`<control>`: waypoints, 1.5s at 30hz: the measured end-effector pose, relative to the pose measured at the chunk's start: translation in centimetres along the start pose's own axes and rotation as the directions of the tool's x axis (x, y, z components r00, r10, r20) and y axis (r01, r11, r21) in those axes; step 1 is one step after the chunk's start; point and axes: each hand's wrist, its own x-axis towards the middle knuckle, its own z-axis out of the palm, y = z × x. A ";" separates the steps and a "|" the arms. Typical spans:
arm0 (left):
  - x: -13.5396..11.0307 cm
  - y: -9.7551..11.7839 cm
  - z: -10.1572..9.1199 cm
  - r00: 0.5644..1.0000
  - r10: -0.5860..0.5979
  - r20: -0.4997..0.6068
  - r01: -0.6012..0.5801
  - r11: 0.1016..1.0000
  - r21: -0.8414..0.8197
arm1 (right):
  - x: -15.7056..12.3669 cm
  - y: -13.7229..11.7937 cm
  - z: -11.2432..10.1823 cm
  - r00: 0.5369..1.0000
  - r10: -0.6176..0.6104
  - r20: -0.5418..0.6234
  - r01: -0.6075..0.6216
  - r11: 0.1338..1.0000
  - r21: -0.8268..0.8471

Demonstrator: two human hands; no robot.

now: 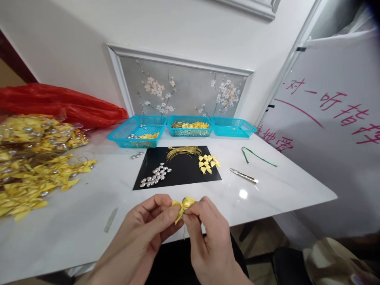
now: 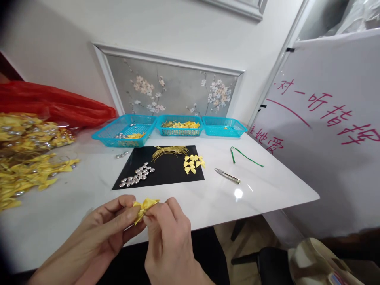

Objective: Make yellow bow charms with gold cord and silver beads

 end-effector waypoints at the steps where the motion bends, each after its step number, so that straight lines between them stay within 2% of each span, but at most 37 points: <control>1: 0.0 0.0 0.0 1.000 0.002 0.006 -0.002 1.000 0.008 | 0.0 0.0 0.0 1.000 0.001 0.000 -0.001 1.000 0.005; 7: -0.2 -0.1 -0.1 1.000 0.012 0.014 -0.012 1.000 0.006 | 0.0 0.0 -0.1 0.999 0.026 0.019 -0.027 0.999 0.038; 20: 0.2 -0.2 -0.1 1.000 -0.002 -0.013 0.002 0.999 -0.035 | 0.0 0.0 0.1 0.998 0.041 0.049 -0.040 0.999 -0.024; 31: 0.0 -0.2 0.0 1.000 0.000 -0.002 0.000 1.000 -0.017 | 0.4 0.2 0.1 0.999 -0.045 -0.013 0.044 0.999 -0.029; 37: 0.1 -0.1 -0.3 0.999 0.019 0.028 -0.021 0.998 0.060 | 0.5 0.5 0.1 0.991 -0.128 -0.036 0.125 0.988 -0.093; 45: -0.3 -0.2 0.0 0.999 0.031 0.026 -0.032 0.999 0.032 | 0.5 0.4 -0.3 0.991 -0.129 0.018 0.130 0.990 -0.049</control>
